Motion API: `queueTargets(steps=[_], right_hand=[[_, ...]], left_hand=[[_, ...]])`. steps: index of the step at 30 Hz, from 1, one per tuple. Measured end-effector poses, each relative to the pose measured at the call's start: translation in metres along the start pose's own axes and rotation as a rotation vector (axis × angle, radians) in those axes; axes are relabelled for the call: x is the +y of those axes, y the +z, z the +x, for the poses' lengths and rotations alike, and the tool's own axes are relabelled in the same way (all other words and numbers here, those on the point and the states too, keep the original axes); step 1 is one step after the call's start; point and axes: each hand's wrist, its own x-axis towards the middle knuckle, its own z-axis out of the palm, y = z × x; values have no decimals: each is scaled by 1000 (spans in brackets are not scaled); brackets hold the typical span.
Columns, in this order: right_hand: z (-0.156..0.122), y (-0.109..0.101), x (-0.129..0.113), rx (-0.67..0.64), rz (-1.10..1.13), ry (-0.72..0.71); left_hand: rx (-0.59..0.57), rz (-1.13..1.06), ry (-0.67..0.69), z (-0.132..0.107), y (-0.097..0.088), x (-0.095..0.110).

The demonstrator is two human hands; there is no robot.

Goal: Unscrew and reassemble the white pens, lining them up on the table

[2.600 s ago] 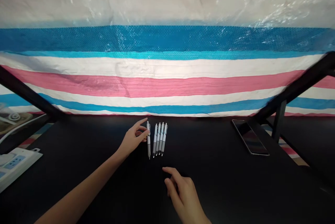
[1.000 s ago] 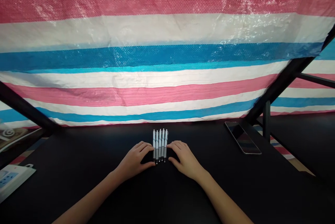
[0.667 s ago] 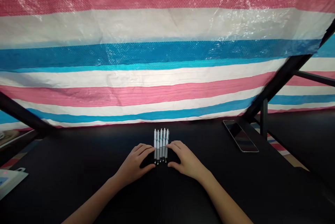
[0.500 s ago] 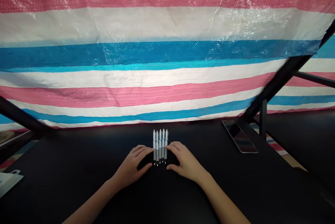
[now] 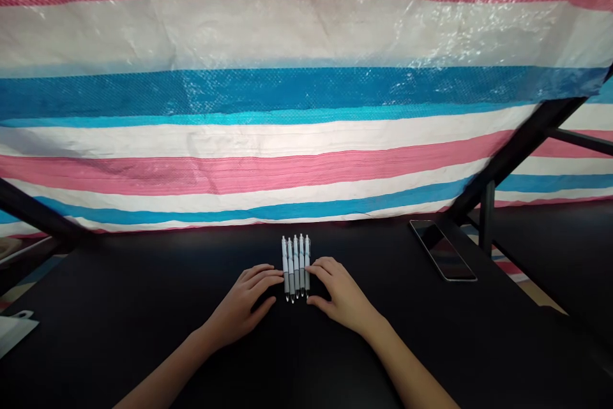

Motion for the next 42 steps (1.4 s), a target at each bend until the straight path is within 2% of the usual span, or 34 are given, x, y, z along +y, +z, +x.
queueTargets(steps=[19,31,42], right_hand=[[-3,0,-3,-17,-27,3],[2,15,-15,10,-178,-53],[6,22,-19,71,-227,-35]], left_hand=[[-6,43,6,1,1,1],[-35,52,4,1,-1,3],[-53,73,23,1,-1,4]])
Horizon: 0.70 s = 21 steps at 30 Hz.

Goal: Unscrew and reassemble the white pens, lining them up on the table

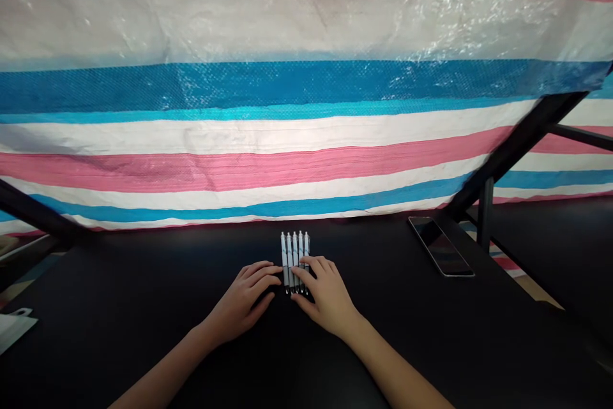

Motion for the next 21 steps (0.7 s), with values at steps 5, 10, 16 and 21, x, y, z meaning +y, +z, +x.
queueTargets(steps=[5,10,16,21], right_hand=[[1,3,-2,24,-18,0],[-1,6,0,37,-19,11],[-3,0,0,61,5,11],[-2,0,-12,-2,-103,-195]], left_hand=[[-1,2,2,0,0,0],[2,0,5,0,0,0],[25,-31,2,0,1,-1],[116,-150,-40,1,1,-4]])
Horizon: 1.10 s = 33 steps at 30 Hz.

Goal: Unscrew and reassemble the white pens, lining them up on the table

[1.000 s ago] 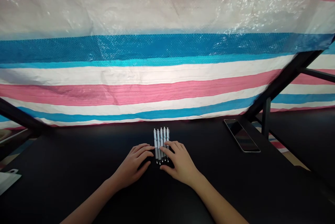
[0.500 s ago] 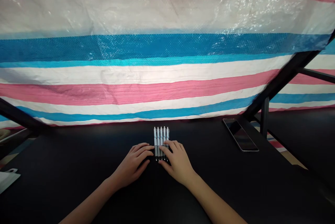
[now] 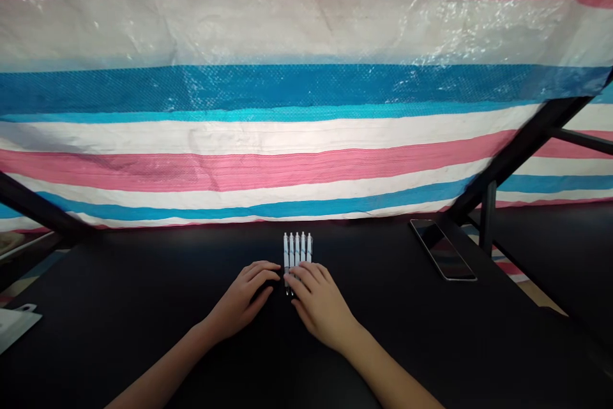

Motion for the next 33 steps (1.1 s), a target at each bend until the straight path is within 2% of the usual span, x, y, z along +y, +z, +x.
queueTargets(steps=[3,7,12,15,19,22,24,26,27,29,31,33], right_hand=[[1,11,-6,43,-169,-171],[3,21,-10,153,-310,-258],[5,16,-10,172,-318,-340],[5,10,-10,198,-280,-382],[2,-3,-19,274,-155,-372],[0,-13,-34,207,21,-325],[-2,-16,-44,149,96,-343],[-4,-15,-53,127,171,-344],[-6,-14,-57,131,243,-293],[-9,-8,-61,165,490,-61],[-10,-2,-64,191,886,286],[-9,3,-65,89,1379,585]], left_hand=[[66,-90,-35,1,0,-2],[130,-165,-79,2,3,-6],[186,-205,-133,2,1,-6],[223,-300,-247,4,-3,0],[232,-638,-553,4,-4,14],[165,-995,-783,4,-2,25],[135,-1203,-863,4,-1,30],[161,-1330,-865,5,-2,30],[191,-1369,-850,5,-4,29],[264,-1425,-824,6,-6,25],[305,-1475,-821,7,-7,20],[295,-1531,-826,7,-5,17]])
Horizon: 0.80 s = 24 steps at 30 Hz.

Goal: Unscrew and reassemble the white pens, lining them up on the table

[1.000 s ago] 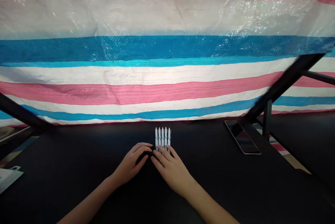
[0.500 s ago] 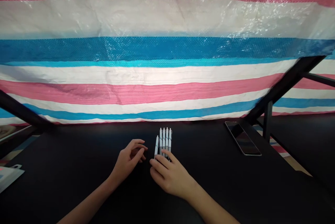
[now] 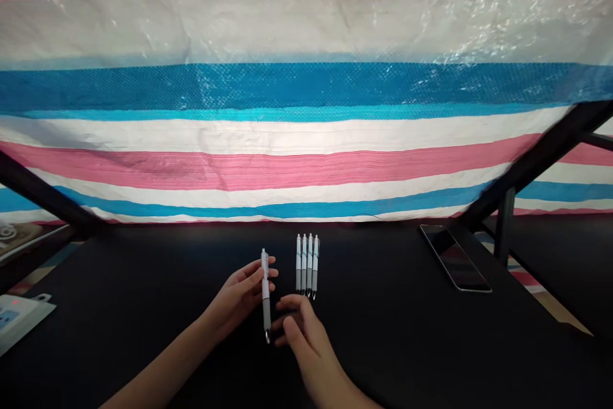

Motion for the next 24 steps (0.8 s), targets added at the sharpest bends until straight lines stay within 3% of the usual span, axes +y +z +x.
queueTargets(steps=[3,6,18,24], right_hand=[[3,2,5,-188,525,390],[4,1,9,-261,699,496],[7,1,14,-170,696,552],[8,0,6,-55,481,542]], left_hand=[[-79,-10,-55,1,0,-7],[-150,45,-71,0,4,-13],[-74,177,-5,-2,11,-12],[-6,192,7,-4,17,-10]])
